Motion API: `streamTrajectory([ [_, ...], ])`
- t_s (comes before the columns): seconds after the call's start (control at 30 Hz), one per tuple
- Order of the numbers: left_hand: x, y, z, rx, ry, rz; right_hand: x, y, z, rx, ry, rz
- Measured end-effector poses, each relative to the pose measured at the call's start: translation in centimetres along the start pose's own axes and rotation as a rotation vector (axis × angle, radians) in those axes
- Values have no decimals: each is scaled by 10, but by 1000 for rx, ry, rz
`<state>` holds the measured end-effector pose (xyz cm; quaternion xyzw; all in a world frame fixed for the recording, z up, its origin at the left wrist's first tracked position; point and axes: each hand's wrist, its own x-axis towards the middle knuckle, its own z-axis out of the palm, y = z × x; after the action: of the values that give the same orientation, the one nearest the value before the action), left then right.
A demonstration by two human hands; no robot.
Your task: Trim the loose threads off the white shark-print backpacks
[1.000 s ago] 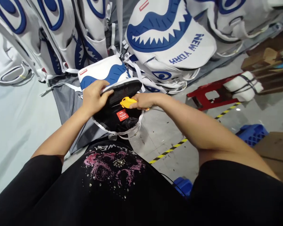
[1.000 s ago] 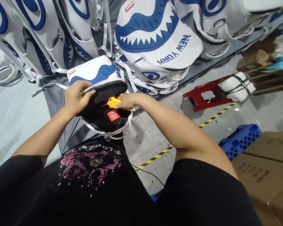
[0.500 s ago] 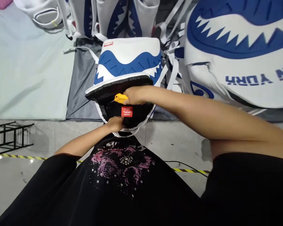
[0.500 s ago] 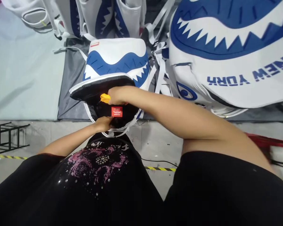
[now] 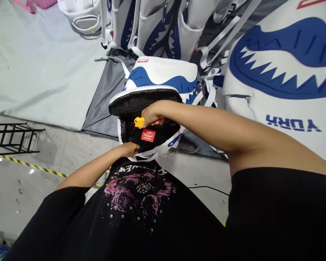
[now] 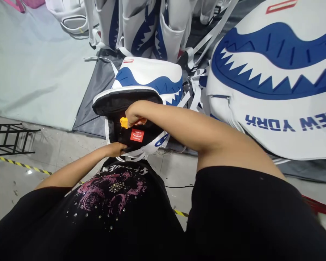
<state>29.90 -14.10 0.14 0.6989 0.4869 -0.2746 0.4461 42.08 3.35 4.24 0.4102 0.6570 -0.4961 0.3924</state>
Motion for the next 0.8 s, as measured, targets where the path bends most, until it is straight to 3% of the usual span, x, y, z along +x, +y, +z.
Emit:
streamTrajectory([
  [0.13,-3,6,4,-7,-4,1,-1,31,-11,195,84,82],
  [0.23,0,13,1,-23,7,-40,-4,58,-12,376,338,177],
  [0.33,16,14,-6,-85,3,-79,-16,86,-5,364,510,128],
  [0.37,22,13,-8,-114,1,-88,-24,95,-3,327,496,83],
  [0.43,35,10,-8,-174,8,-111,-44,105,2,240,352,-17],
  [0.5,43,8,-4,-218,29,-156,-66,105,4,176,150,-73],
  [0.57,46,7,1,-233,62,-194,-84,96,4,166,42,-30],
  [0.63,44,10,4,-223,111,-207,-94,84,3,159,96,81],
  [0.7,37,15,5,-199,182,-193,-99,76,3,101,230,152],
  [0.8,17,25,6,-154,296,-156,-107,76,10,23,406,86],
])
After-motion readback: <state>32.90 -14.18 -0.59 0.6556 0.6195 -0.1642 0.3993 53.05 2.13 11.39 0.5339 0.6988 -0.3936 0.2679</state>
